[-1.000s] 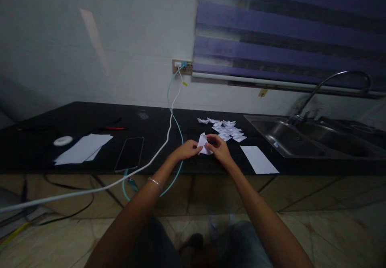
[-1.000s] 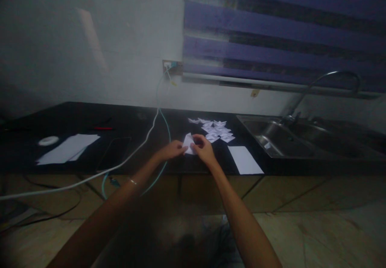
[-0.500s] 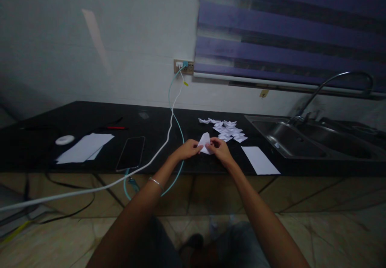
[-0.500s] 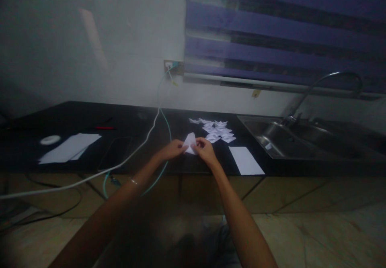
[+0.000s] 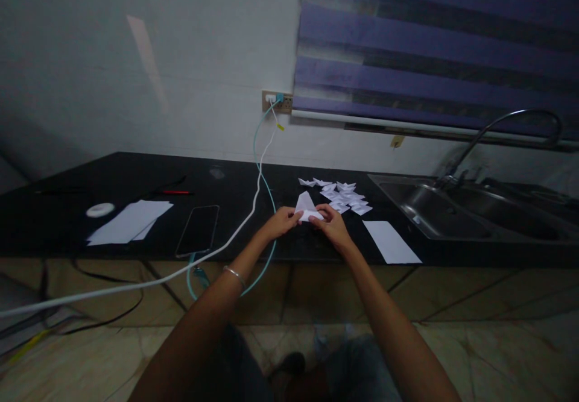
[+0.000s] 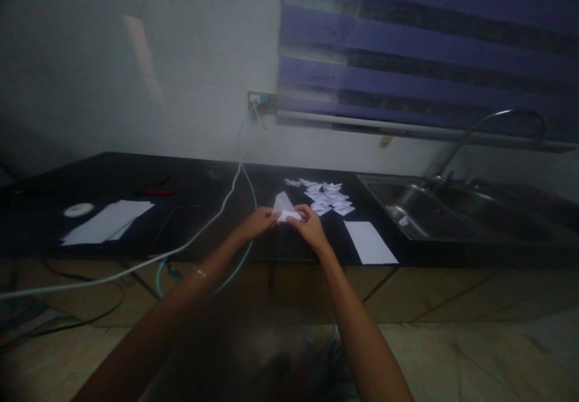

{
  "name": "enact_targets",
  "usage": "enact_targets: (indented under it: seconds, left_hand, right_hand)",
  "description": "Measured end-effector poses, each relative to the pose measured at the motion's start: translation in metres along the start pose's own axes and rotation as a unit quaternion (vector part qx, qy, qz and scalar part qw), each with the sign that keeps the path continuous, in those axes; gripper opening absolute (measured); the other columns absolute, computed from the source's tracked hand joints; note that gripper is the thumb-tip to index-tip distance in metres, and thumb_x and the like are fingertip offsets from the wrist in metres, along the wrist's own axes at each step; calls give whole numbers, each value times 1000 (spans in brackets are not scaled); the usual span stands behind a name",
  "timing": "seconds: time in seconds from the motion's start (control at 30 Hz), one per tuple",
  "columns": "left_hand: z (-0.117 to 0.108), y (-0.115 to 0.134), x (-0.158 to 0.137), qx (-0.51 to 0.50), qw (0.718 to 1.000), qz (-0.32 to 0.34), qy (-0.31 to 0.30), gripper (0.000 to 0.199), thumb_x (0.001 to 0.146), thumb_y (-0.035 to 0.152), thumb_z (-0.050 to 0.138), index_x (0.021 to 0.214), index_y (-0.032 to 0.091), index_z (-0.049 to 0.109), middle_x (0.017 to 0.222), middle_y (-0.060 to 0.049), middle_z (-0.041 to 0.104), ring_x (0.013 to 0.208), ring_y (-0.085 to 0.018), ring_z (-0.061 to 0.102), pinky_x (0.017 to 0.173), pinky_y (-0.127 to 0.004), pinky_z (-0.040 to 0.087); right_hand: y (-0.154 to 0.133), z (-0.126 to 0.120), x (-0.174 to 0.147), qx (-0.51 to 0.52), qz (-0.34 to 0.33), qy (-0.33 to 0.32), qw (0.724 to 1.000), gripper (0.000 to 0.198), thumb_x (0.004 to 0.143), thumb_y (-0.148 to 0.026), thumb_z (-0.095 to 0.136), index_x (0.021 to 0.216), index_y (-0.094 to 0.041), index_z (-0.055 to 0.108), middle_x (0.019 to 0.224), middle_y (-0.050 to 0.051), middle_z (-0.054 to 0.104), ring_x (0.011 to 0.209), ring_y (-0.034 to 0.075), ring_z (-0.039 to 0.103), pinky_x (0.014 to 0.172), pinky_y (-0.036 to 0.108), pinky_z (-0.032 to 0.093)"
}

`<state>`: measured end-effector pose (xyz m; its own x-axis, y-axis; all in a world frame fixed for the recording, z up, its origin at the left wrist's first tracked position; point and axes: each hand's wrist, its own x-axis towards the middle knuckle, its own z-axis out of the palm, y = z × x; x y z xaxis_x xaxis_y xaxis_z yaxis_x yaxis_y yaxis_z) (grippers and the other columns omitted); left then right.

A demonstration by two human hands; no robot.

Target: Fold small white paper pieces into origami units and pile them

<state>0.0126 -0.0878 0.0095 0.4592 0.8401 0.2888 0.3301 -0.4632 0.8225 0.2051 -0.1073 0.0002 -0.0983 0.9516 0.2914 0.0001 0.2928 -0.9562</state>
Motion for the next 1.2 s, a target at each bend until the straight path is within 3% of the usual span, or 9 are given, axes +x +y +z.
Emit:
enact_targets:
  seconds: [0.2,0.3,0.43,0.63,0.77,1.0,1.2]
  left_hand:
    - [1,1,-3,26,998,8,-48,55,85,56,44,71,9,67,53,0,52,48,-9,42,49,-21,29]
    - [2,2,-3,36,996,9,-76,54,84,56,46,75,8,69,55,-1,55,48,-9,43,48,-21,28]
    - [1,3,-3,31,995,-7,-94,56,84,58,45,74,7,69,55,-2,57,46,-10,45,47,-21,30]
    - [0,5,-2,-8,996,-15,-86,58,83,59,46,60,9,62,50,-2,54,44,-9,44,47,-21,31]
    - [-1,3,-2,-22,997,-28,-68,56,82,59,46,63,9,63,51,-1,53,45,-9,43,47,-20,30]
    - [-1,3,-2,-43,998,-33,-44,55,82,59,48,66,9,63,53,0,52,46,-8,42,47,-20,29]
    - [-1,8,-4,-78,994,-29,-76,56,84,60,45,77,9,66,57,-1,55,50,-9,46,51,-20,34]
  right_hand:
    - [2,-5,3,-84,-105,32,990,20,69,-35,73,77,-19,64,81,2,63,77,18,58,72,30,46]
    - [-2,-5,1,-151,-156,59,974,17,70,-34,72,75,-19,67,87,4,59,83,18,56,68,28,44]
    - [-11,-1,-5,-204,-174,83,960,15,72,-34,71,76,-19,68,89,4,54,71,14,52,56,25,40]
    - [-23,6,-15,-256,-218,77,939,12,80,-30,62,80,-20,68,85,4,61,78,17,56,68,29,44]
    - [-18,4,-12,-246,-168,78,951,16,77,-32,63,86,-19,67,84,5,66,76,19,59,68,31,45]
    - [0,-6,-1,-125,-63,73,987,35,63,-37,76,91,-18,67,85,5,69,76,20,62,71,32,48]
    - [-2,-8,-2,-36,-28,99,994,40,56,-40,80,88,-18,68,92,5,69,88,22,63,83,36,48]
